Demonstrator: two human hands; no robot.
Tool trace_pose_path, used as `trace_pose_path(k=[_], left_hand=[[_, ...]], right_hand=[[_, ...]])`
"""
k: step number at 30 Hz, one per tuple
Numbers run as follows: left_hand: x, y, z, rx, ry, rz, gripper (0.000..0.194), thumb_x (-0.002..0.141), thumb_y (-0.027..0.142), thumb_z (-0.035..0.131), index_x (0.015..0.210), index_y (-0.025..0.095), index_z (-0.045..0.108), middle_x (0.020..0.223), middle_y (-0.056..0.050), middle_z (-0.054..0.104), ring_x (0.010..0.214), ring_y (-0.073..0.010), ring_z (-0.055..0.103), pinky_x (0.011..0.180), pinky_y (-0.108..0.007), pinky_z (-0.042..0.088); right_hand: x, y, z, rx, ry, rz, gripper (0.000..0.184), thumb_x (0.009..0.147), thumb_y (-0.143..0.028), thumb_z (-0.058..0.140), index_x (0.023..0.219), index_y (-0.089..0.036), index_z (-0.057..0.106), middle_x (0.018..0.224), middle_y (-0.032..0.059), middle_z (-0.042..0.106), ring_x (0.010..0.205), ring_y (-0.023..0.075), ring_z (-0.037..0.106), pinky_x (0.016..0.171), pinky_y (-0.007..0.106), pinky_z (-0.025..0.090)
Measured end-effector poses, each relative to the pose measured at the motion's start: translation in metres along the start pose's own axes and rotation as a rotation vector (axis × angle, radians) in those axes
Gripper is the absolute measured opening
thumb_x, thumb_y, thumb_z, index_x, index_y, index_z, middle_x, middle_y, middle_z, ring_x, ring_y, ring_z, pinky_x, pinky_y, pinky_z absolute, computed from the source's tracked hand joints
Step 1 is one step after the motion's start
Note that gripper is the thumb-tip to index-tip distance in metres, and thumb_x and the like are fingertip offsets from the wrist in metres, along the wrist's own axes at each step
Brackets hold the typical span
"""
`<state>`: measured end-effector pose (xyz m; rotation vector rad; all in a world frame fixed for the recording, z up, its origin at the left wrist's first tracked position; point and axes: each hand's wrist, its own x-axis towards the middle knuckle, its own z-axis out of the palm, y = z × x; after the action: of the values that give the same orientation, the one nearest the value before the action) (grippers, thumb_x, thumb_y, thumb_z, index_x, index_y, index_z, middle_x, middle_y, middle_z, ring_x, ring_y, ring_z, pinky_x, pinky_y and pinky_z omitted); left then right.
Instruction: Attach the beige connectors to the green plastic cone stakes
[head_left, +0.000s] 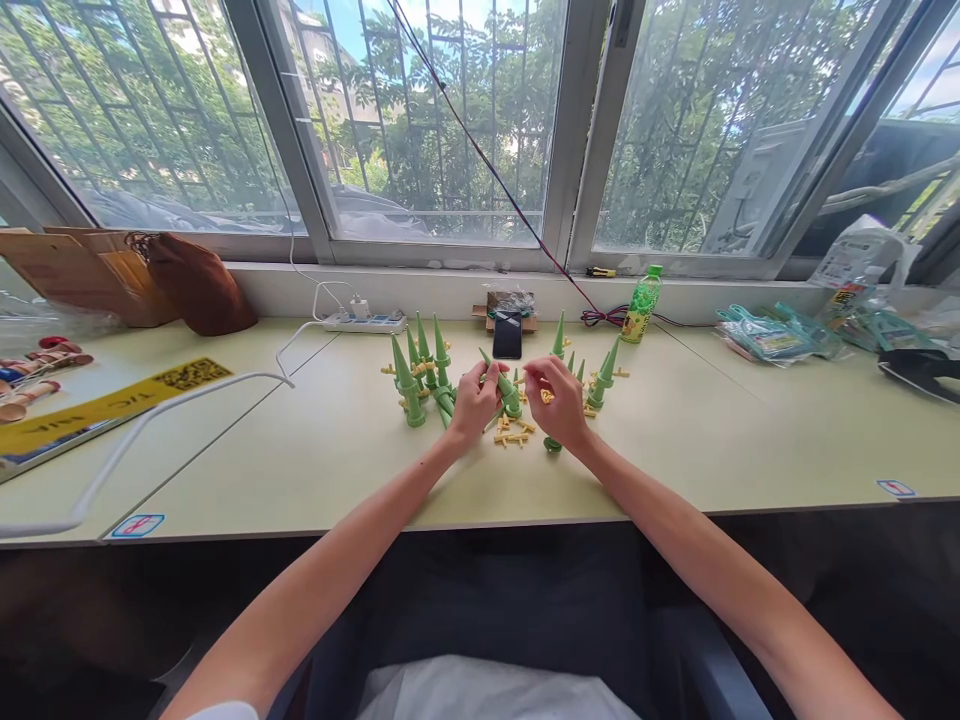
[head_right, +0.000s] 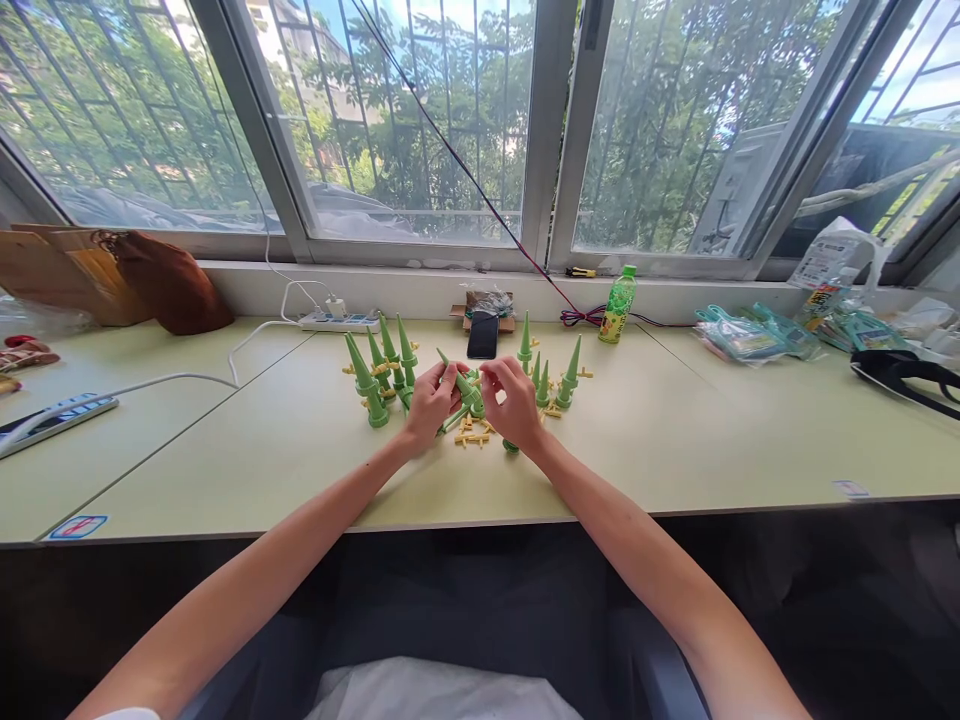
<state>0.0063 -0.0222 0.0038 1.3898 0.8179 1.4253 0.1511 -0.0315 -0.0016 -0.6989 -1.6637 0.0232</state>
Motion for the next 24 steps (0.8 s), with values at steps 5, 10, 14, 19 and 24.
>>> trace_pose_path(k=[5,10,14,19,24], left_hand=[[0.0002,0.0020,0.0020,-0.007,-0.016,0.010,0.029,0.091,0.045,0.055,0.094,0.016,0.058,0.057,0.006,0.038,0.043,-0.0042,0.030,0.039,-0.017,0.025],[0.0013,0.0020,0.0025,-0.011,-0.009,0.052,0.022,0.092,0.038,0.055,0.099,0.017,0.057,0.075,0.001,0.054,0.045,-0.0031,0.035,0.038,-0.017,0.028],[0.0015,0.0004,0.0027,-0.016,-0.006,0.067,0.019,0.092,0.036,0.054,0.096,0.017,0.055,0.074,0.001,0.056,0.044,-0.0033,0.035,0.038,-0.017,0.029],[0.0002,0.0015,0.0044,-0.033,0.015,0.043,0.021,0.093,0.038,0.053,0.087,0.018,0.048,0.066,0.003,0.054,0.041,-0.0037,0.034,0.037,-0.017,0.029],[0.0003,-0.0001,0.0033,0.003,0.012,0.057,0.023,0.092,0.040,0.053,0.086,0.019,0.047,0.067,0.003,0.055,0.042,-0.0038,0.035,0.037,-0.016,0.031]], right_hand=[[0.0001,0.0003,-0.0001,0.002,-0.019,0.001,0.011,0.090,-0.018,0.050,0.094,-0.022,0.059,0.090,0.0050,0.059,0.076,0.0144,0.058,0.064,0.027,0.056],[-0.0002,0.0006,-0.0005,0.009,-0.030,0.003,0.011,0.090,-0.017,0.050,0.094,-0.022,0.059,0.090,0.0049,0.059,0.076,0.0143,0.058,0.063,0.027,0.056],[-0.0007,0.0014,-0.0008,0.024,-0.048,0.008,0.011,0.090,-0.017,0.051,0.094,-0.022,0.060,0.090,0.0050,0.060,0.076,0.0142,0.059,0.063,0.026,0.057],[-0.0002,0.0025,-0.0012,0.042,-0.059,0.010,0.011,0.090,-0.018,0.051,0.093,-0.022,0.060,0.090,0.0046,0.059,0.076,0.0137,0.059,0.062,0.025,0.057],[0.0004,0.0046,-0.0009,0.051,-0.073,0.026,0.010,0.091,-0.019,0.051,0.094,-0.021,0.061,0.091,0.0043,0.059,0.073,0.0126,0.058,0.062,0.025,0.056]])
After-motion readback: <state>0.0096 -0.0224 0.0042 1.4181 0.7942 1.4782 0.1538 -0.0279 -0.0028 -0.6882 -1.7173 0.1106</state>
